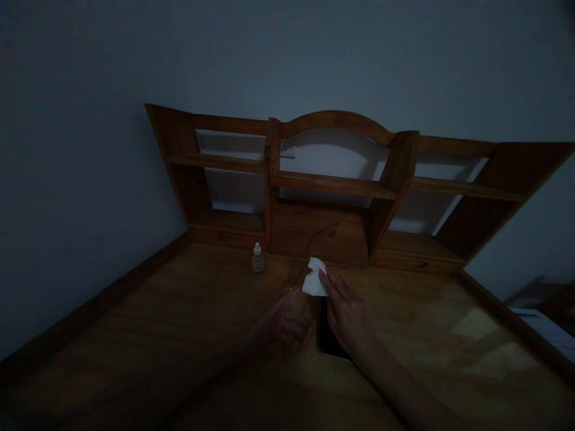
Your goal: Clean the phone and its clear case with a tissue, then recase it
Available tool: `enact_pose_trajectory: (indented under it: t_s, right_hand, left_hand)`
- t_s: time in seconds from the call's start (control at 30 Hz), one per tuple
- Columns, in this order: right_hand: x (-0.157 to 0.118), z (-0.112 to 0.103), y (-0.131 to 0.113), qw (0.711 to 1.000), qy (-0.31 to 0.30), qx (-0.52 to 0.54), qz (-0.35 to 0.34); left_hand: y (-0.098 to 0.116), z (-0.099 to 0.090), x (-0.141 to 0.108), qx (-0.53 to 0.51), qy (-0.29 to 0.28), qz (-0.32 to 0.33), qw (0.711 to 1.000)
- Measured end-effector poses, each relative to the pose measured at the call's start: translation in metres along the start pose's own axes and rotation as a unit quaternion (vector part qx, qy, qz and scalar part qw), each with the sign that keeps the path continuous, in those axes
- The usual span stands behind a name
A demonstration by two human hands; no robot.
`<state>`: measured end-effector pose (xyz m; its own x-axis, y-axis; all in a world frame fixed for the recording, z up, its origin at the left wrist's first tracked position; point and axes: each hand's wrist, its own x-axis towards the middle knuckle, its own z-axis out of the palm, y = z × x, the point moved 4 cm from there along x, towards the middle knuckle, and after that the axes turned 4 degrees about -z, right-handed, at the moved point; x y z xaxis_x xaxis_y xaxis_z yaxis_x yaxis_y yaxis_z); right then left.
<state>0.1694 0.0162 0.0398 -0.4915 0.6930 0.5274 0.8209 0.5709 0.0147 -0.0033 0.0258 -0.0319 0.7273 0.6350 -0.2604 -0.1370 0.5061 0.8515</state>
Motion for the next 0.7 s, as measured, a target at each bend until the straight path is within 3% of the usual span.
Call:
enact_pose_trajectory:
  t_s: [0.07, 0.17, 0.27, 0.37, 0.53, 0.7]
  right_hand:
    - [-0.001, 0.003, 0.002, 1.000, -0.005, -0.011, 0.010]
    - [-0.001, 0.004, 0.003, 1.000, -0.010, -0.022, 0.020]
    - [0.000, 0.001, 0.002, 0.999, -0.018, -0.022, 0.045]
    - [0.001, -0.003, 0.000, 0.996, -0.035, -0.005, 0.085]
    - [0.002, -0.005, 0.002, 0.991, -0.032, 0.064, 0.112]
    - [0.000, -0.001, 0.001, 0.986, -0.007, 0.134, 0.100]
  left_hand:
    - [0.001, -0.003, 0.002, -0.006, 0.006, 0.029, 1.000]
    - [0.000, -0.008, 0.005, -0.020, -0.034, 0.061, 0.997]
    - [-0.008, -0.016, 0.012, -0.037, -0.056, 0.007, 0.998]
    - [-0.010, -0.019, 0.015, -0.025, -0.075, 0.011, 0.997]
    - [-0.012, -0.017, 0.012, -0.006, -0.018, 0.029, 0.999]
    - [-0.010, -0.010, 0.007, 0.011, -0.018, 0.027, 0.999]
